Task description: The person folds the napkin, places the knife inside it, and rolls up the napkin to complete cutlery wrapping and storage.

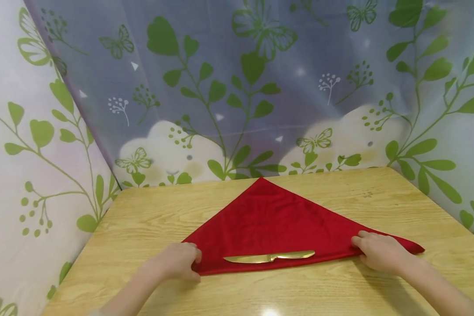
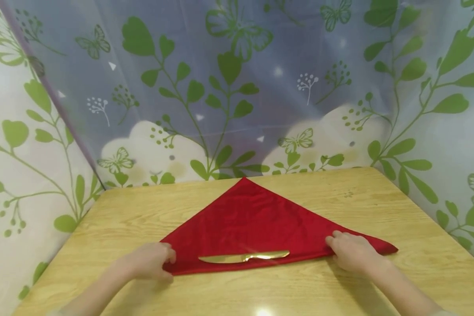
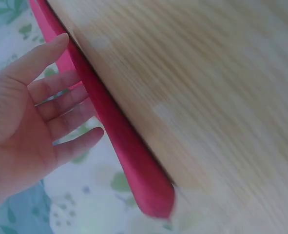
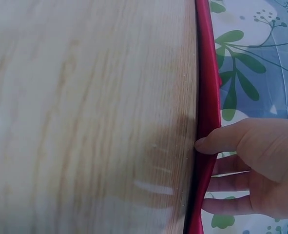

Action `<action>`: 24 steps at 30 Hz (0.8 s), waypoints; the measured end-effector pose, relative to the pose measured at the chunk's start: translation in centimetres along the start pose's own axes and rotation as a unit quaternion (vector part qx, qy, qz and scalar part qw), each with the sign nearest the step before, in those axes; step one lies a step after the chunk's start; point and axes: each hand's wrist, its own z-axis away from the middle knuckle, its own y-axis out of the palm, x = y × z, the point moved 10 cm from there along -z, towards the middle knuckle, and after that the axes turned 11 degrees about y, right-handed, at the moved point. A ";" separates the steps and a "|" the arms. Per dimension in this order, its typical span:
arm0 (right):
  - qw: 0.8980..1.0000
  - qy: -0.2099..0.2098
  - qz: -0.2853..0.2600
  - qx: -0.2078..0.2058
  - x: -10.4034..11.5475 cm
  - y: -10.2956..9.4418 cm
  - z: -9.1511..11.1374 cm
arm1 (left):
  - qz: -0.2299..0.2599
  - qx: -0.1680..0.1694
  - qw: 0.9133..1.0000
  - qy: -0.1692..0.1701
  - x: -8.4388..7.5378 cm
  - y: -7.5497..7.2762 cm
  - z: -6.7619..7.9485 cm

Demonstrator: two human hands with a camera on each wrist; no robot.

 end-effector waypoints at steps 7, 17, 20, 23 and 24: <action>1.000 0.002 -0.003 0.005 -0.2 0.1 0.1 | -0.042 -0.028 0.999 -0.002 1.2 0.0 2.4; 1.000 -0.002 -0.017 0.001 0.0 0.0 0.1 | -0.102 -0.057 0.993 -0.009 1.7 -0.3 3.5; 1.000 0.000 -0.020 0.005 0.0 0.0 0.1 | -0.104 -0.052 0.993 -0.017 2.0 -0.1 3.9; 1.000 0.001 -0.021 0.009 0.0 0.1 0.2 | -0.120 -0.049 0.991 -0.021 2.4 0.0 4.3; 1.000 0.001 -0.021 0.010 0.0 0.1 0.2 | -0.126 -0.047 0.991 -0.022 2.5 0.0 4.4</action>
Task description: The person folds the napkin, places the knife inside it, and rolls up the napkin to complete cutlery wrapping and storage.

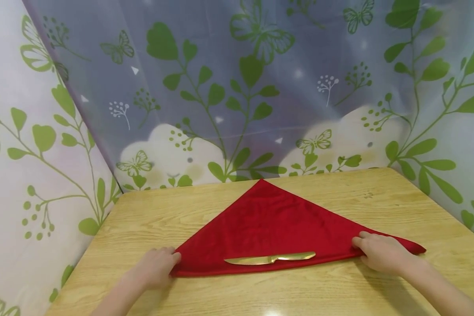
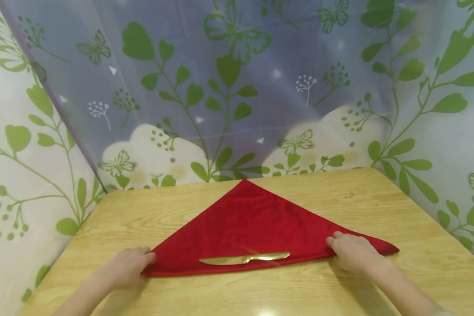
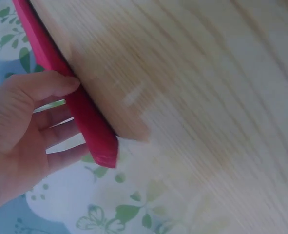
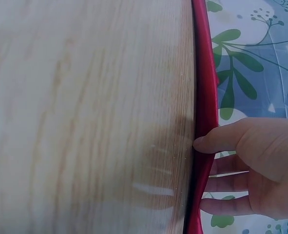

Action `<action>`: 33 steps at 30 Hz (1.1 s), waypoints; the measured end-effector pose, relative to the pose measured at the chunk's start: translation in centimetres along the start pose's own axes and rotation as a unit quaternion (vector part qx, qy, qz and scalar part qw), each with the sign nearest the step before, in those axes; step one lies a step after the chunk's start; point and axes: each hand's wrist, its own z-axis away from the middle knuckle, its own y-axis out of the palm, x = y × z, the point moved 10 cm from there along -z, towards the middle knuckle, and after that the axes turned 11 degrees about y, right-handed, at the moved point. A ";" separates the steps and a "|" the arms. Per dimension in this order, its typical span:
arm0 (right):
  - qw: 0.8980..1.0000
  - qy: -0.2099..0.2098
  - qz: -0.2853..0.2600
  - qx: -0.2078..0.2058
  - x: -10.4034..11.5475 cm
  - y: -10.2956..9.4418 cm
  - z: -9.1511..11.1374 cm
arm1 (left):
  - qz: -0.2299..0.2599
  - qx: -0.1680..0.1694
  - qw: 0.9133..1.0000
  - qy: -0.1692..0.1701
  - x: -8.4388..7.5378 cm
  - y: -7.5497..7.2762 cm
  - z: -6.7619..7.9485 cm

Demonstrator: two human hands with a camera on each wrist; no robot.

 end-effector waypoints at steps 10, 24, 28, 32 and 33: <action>1.000 -0.001 -0.005 0.020 -0.1 0.1 0.0 | -0.061 -0.029 0.997 0.024 1.4 0.1 1.3; 0.999 -0.031 -0.030 0.030 0.4 0.3 -0.3 | -0.031 -0.185 0.977 0.099 2.7 -3.3 3.2; 0.998 -0.043 -0.033 0.022 1.0 0.1 -0.3 | 0.022 -0.206 0.977 0.055 3.7 -4.5 3.2; 0.998 -0.048 -0.032 0.028 1.6 0.4 -0.5 | 0.104 -0.233 0.967 0.008 4.9 -5.4 3.1; 0.998 -0.046 -0.031 0.031 1.6 0.5 -0.6 | 0.127 -0.248 0.960 0.002 5.1 -5.7 3.2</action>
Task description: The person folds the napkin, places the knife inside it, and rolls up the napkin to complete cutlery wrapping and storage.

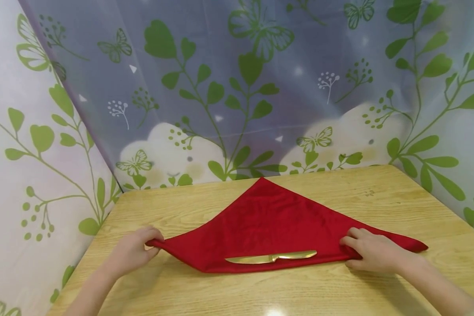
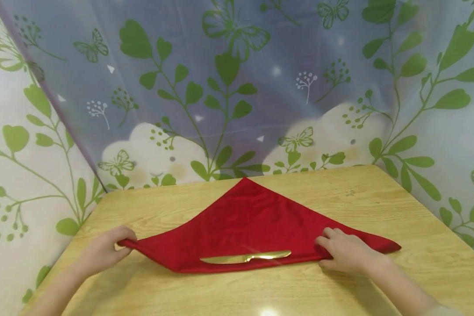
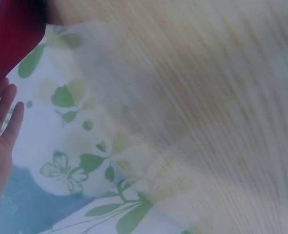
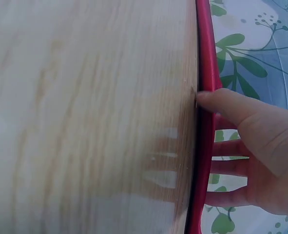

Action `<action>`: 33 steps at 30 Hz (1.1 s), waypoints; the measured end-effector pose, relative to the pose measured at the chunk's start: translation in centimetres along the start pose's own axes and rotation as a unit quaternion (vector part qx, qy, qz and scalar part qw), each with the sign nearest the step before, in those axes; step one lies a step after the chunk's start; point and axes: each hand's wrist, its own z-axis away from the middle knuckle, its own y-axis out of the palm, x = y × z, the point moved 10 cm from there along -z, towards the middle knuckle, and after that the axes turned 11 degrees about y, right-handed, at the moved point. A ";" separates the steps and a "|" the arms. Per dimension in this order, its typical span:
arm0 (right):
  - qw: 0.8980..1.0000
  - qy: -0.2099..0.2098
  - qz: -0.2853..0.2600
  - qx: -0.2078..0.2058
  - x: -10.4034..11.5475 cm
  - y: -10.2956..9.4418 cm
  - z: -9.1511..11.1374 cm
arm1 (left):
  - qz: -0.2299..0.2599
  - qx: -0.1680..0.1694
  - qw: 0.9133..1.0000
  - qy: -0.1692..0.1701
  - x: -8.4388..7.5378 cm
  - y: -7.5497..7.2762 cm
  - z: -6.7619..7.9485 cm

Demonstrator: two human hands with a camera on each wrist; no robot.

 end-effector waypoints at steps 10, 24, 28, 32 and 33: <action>1.000 0.010 -0.003 -0.004 -0.1 0.1 -0.2 | 0.133 -0.075 0.977 -0.150 2.1 -1.2 -0.9; 1.000 0.001 -0.004 0.005 -0.1 0.1 -0.2 | 0.246 -0.080 0.945 -0.200 0.8 0.1 -4.1; 1.000 -0.003 0.000 0.006 0.1 0.1 -0.2 | 0.257 -0.067 0.946 -0.189 0.0 0.5 -5.6; 1.000 -0.016 0.006 0.002 0.6 -0.1 -0.2 | 0.273 -0.064 0.944 -0.174 -0.9 0.8 -6.9; 1.000 -0.021 0.006 0.001 0.7 -0.2 -0.2 | 0.276 -0.065 0.944 -0.170 -1.2 0.8 -7.1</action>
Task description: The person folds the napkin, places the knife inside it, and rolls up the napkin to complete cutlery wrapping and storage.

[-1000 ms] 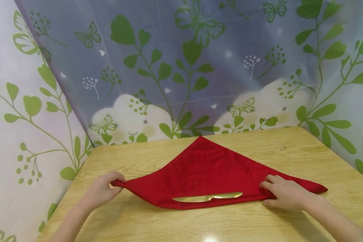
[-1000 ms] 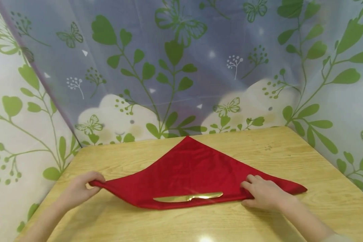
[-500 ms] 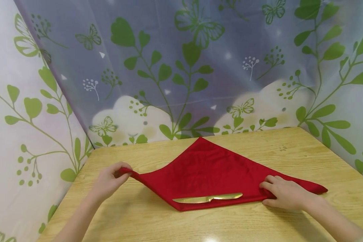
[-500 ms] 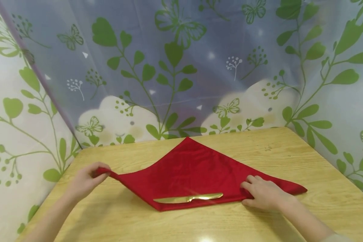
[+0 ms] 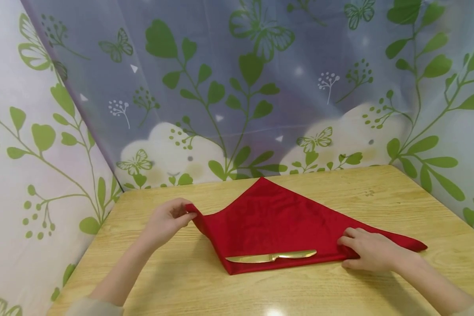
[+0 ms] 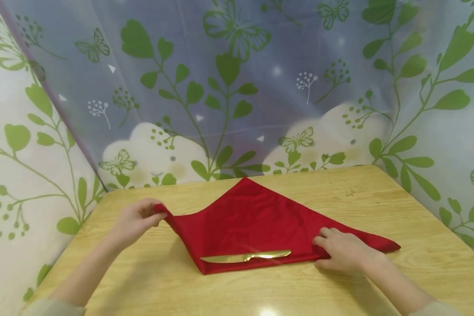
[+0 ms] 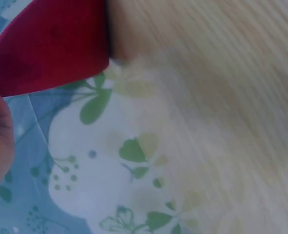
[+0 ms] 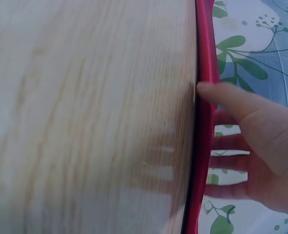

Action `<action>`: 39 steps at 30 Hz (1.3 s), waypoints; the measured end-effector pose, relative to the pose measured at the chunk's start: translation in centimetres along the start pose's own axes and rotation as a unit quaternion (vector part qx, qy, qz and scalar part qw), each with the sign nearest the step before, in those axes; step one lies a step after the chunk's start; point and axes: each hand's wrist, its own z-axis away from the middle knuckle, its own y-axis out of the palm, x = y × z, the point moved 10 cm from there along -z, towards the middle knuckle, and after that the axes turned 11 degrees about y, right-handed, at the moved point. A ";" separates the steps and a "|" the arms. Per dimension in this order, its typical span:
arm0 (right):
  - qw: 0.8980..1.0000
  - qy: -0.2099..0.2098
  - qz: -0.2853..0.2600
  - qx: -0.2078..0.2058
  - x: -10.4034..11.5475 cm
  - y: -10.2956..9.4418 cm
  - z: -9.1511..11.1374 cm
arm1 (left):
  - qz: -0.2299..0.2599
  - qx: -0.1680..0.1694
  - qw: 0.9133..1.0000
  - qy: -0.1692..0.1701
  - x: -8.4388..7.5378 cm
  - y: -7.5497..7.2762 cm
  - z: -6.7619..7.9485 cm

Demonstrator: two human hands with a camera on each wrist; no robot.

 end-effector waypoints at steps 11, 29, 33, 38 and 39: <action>0.991 -0.084 0.001 -0.108 2.5 -2.7 -0.4 | 0.007 0.022 0.994 0.109 -3.9 3.0 -2.4; 0.919 -0.225 -0.094 -0.309 10.5 -10.4 -1.4 | 0.014 0.095 0.990 0.102 -6.2 10.0 -4.6; 0.906 -0.246 -0.110 -0.326 12.4 -12.0 -1.5 | 0.012 0.115 0.988 0.104 -6.4 11.3 -4.9; 0.889 -0.276 -0.106 -0.349 14.0 -12.6 -1.7 | 0.015 0.144 0.985 0.093 -6.5 13.0 -5.1; 0.885 -0.283 -0.104 -0.354 14.3 -12.6 -1.7 | 0.017 0.148 0.985 0.093 -6.6 13.2 -5.2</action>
